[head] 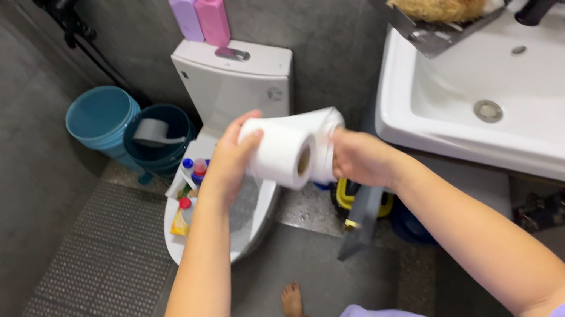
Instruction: The person removes several cleaning products and a scrubber from the cabinet under the sink and places them on the toilet lid. They then tear off a paper towel, wet it, and wipe the interior surfaces and door edges of the cabinet.
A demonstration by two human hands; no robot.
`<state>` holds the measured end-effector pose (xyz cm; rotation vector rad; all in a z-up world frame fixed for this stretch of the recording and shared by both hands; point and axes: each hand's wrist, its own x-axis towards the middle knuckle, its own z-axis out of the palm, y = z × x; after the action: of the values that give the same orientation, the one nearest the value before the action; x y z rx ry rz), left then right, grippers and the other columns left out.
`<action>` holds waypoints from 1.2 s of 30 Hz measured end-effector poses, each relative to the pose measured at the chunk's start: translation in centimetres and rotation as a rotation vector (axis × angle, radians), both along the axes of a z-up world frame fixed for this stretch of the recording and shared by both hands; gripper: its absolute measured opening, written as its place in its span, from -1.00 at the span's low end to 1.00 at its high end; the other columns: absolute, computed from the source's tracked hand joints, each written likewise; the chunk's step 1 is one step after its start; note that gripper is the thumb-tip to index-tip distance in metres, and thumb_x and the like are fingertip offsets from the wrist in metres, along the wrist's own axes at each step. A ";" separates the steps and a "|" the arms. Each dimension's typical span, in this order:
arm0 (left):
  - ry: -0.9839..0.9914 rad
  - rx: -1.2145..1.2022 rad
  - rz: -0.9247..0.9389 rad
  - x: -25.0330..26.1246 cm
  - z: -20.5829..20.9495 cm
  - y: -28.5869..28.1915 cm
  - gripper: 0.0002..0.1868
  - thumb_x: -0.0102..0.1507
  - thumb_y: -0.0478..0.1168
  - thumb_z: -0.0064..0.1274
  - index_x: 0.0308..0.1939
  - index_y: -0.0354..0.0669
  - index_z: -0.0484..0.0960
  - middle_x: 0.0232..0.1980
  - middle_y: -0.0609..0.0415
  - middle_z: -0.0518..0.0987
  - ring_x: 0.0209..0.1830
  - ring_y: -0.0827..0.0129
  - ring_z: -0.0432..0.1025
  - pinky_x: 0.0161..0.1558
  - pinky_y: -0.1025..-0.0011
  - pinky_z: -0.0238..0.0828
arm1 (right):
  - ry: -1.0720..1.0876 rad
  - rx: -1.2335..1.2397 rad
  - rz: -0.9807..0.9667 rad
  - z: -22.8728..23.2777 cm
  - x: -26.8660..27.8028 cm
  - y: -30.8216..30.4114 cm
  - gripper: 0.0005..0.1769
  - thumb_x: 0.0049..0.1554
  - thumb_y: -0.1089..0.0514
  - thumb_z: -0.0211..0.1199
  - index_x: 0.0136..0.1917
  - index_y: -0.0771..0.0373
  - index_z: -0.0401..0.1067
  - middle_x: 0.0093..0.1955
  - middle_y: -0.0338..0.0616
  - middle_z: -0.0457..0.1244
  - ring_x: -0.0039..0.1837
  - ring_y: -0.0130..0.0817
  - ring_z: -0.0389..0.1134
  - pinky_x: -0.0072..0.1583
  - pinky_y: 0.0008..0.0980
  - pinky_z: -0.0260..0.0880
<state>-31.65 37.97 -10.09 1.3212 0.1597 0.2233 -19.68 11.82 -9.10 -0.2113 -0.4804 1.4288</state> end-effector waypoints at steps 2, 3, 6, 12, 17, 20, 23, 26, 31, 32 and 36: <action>0.082 0.160 -0.079 0.4 -0.4 1.9 -0.35 0.33 -0.14 0.15 0.50 -0.22 0.43 0.28 -0.03 0.62 0.24 0.37 0.51 0.26 0.38 0.42 | -0.160 -0.366 -0.461 1.0 1.9 2.7 -0.39 0.43 -0.07 0.02 0.55 0.41 0.27 0.40 0.12 0.34 0.35 -0.10 0.42 0.31 -0.10 0.42; 0.123 0.241 -0.117 0.8 -0.7 2.7 -0.34 0.32 -0.14 0.16 0.50 -0.21 0.43 0.29 -0.03 0.63 0.25 0.37 0.51 0.27 0.38 0.42 | -0.237 -0.546 -0.694 1.4 3.2 4.1 -0.35 0.31 -0.15 0.00 0.48 0.32 0.31 0.39 0.03 0.36 0.38 -0.16 0.44 0.34 -0.10 0.44; 0.064 0.181 -0.285 2.5 -2.7 4.6 -0.27 0.32 -0.13 0.19 0.54 -0.18 0.31 0.29 -0.12 0.61 0.28 0.32 0.50 0.29 0.37 0.40 | -0.335 -0.662 -1.042 0.8 6.3 8.7 -0.51 0.31 0.22 0.18 0.48 0.37 0.29 0.43 0.04 0.32 0.41 -0.10 0.41 0.41 -0.10 0.45; 0.035 0.844 -0.008 9.1 -8.2 9.8 -0.21 0.25 -0.19 0.31 0.54 -0.08 0.35 0.31 -0.31 0.53 0.38 -0.11 0.37 0.39 0.13 0.30 | -0.353 -0.742 -1.299 -1.4 10.4 11.1 -0.50 0.24 0.30 0.15 0.44 0.34 0.28 0.37 0.03 0.34 0.34 -0.15 0.45 0.35 -0.14 0.48; 0.005 1.085 0.169 20.6 -10.2 12.5 -0.25 0.16 -0.32 0.26 0.46 0.14 0.47 0.28 -0.05 0.61 0.40 -0.08 0.33 0.38 0.04 0.23 | -0.587 -0.953 -1.209 -4.4 9.3 12.1 -0.54 0.22 0.27 0.22 0.37 0.43 0.38 0.25 0.02 0.41 0.23 -0.21 0.46 0.27 -0.25 0.47; -0.042 1.277 0.198 28.1 -12.0 13.4 -0.30 0.19 -0.36 0.19 0.42 0.19 0.53 0.19 0.05 0.65 0.44 0.00 0.33 0.42 0.01 0.20 | -0.587 -1.117 -1.150 -5.8 8.7 12.1 -0.53 0.22 0.23 0.24 0.37 0.45 0.37 0.23 0.06 0.42 0.22 -0.19 0.47 0.26 -0.23 0.47; -0.132 1.394 0.240 35.1 -15.7 14.3 -0.43 0.37 -0.33 0.09 0.44 0.28 0.57 0.18 0.10 0.67 0.52 0.04 0.33 0.52 0.02 0.19 | -0.514 -1.200 -1.076 -6.6 8.3 11.4 -0.48 0.21 0.19 0.20 0.41 0.40 0.36 0.26 0.06 0.41 0.25 -0.21 0.46 0.29 -0.22 0.45; -0.160 1.492 0.258 40.4 -18.9 14.9 -0.49 0.42 -0.28 0.05 0.45 0.26 0.58 0.23 0.06 0.65 0.54 0.01 0.30 0.54 -0.04 0.12 | -0.441 -1.216 -1.040 -6.9 8.2 10.6 -0.44 0.21 0.18 0.19 0.45 0.35 0.33 0.32 0.03 0.39 0.31 -0.25 0.44 0.33 -0.24 0.41; -0.152 1.659 0.476 42.4 -16.7 12.7 -0.22 -0.05 -0.17 0.17 0.33 0.11 0.62 0.32 -0.13 0.64 0.44 -0.14 0.31 0.38 -0.27 0.12 | -0.461 -1.198 -1.110 -6.2 8.2 9.2 -0.48 0.25 0.14 0.18 0.45 0.35 0.38 0.29 0.00 0.42 0.27 -0.30 0.44 0.30 -0.28 0.41; -0.209 1.613 0.553 41.7 -15.2 11.6 -0.29 -0.04 -0.07 0.22 0.24 0.05 0.66 0.28 -0.16 0.66 0.38 -0.17 0.35 0.34 -0.25 0.21 | -0.470 -1.194 -1.149 -5.9 8.2 8.9 -0.49 0.27 0.13 0.19 0.44 0.34 0.39 0.27 -0.01 0.42 0.26 -0.31 0.45 0.29 -0.29 0.42; 0.021 0.738 0.046 37.0 -9.7 6.6 -0.59 0.42 0.10 0.06 0.01 -0.18 0.70 -0.12 -0.06 0.73 -0.04 0.17 0.62 0.07 0.16 0.55 | -0.701 -1.115 -1.427 -3.5 7.7 7.7 -0.61 0.30 0.16 0.25 0.35 0.37 0.49 0.22 -0.11 0.45 0.23 -0.41 0.44 0.27 -0.38 0.43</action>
<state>5.38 44.57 -19.81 2.0543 0.1288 0.3239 -11.97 19.55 -12.64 -1.6145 0.0591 0.0014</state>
